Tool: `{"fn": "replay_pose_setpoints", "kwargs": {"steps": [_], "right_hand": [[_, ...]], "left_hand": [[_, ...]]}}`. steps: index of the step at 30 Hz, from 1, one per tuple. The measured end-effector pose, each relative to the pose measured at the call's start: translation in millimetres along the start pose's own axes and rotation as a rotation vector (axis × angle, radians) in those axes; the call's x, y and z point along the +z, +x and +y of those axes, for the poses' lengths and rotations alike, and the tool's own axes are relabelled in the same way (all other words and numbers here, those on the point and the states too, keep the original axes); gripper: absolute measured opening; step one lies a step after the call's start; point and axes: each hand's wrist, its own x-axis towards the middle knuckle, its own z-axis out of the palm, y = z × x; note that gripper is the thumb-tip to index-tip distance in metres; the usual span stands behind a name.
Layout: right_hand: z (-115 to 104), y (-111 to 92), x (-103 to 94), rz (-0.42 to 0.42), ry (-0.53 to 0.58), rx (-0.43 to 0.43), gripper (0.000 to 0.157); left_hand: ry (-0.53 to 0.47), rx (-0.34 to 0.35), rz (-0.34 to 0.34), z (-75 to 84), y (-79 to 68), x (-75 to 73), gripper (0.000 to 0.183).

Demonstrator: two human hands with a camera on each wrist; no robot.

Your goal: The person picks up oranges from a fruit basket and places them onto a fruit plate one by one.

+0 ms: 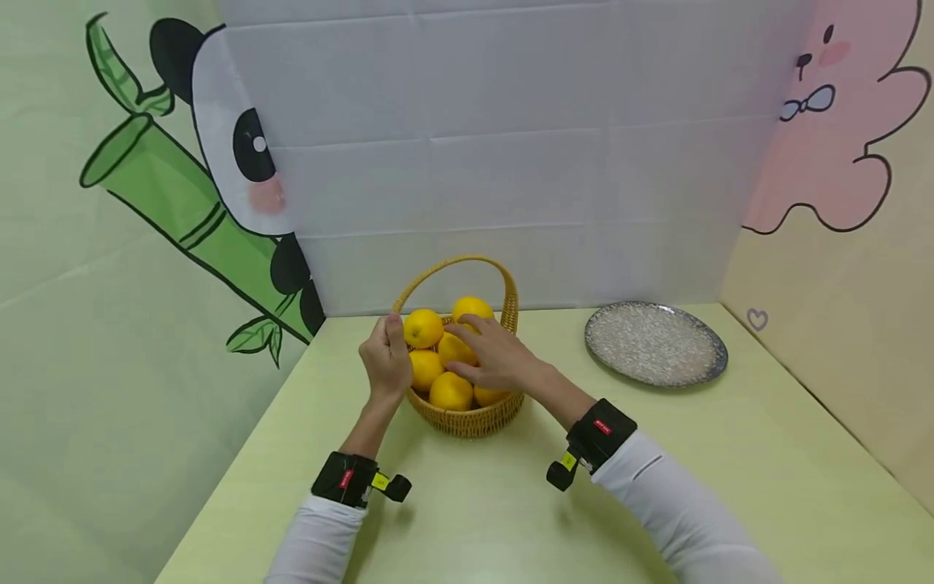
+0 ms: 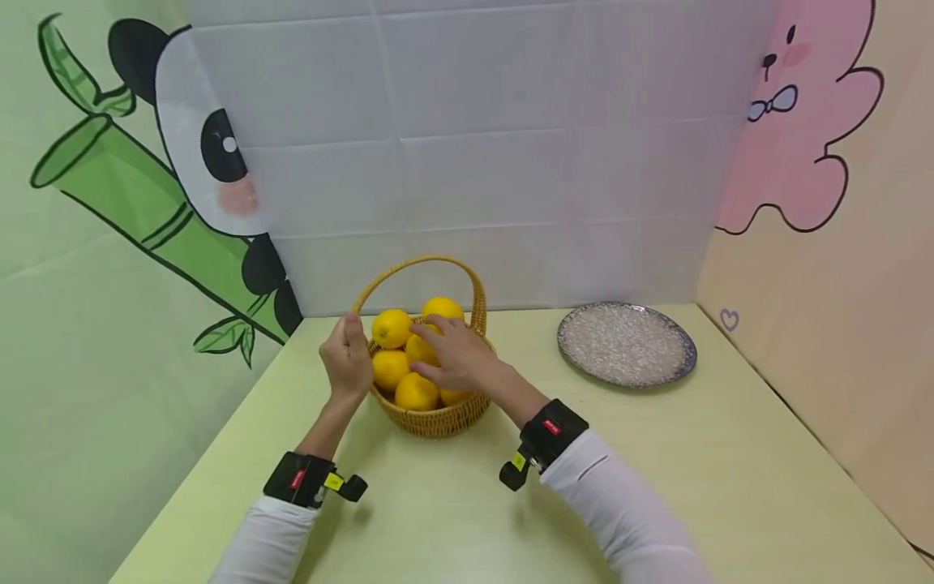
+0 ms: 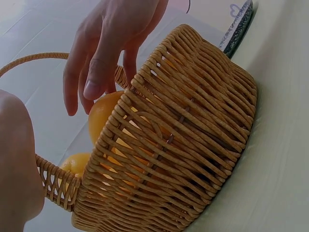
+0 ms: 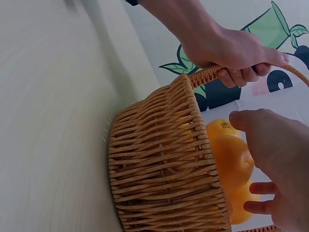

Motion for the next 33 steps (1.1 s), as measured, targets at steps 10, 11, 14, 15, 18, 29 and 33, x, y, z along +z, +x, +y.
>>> {"fn": "replay_pose_setpoints", "kwargs": {"steps": [10, 11, 14, 15, 18, 29, 33], "right_hand": [[-7, 14, 9.8, -0.076, -0.053, 0.021, 0.063], [-7, 15, 10.7, -0.082, -0.052, 0.022, 0.062], [-7, 18, 12.5, -0.098, -0.065, 0.038, 0.061], [-7, 20, 12.8, -0.104, -0.071, 0.043, 0.061], [-9, 22, 13.1, -0.124, -0.095, 0.062, 0.061], [-14, 27, 11.6, -0.176, -0.11, 0.118, 0.056], [-14, 27, 11.8, -0.168, -0.105, 0.118, 0.056]], "left_hand": [[0.024, 0.0, -0.012, -0.6, -0.9, 1.8, 0.06], [0.025, 0.002, -0.01, -0.6, -0.9, 2.0, 0.06], [0.026, 0.007, -0.008, -0.5, -1.0, 1.9, 0.059], [0.026, 0.008, -0.006, -0.6, -1.1, 1.8, 0.059], [0.026, 0.007, -0.004, -0.7, -1.6, 1.6, 0.059], [0.029, -0.008, -0.001, -0.5, -2.7, 1.3, 0.061], [0.027, -0.004, -0.006, 0.3, -2.2, 1.0, 0.06]]}}
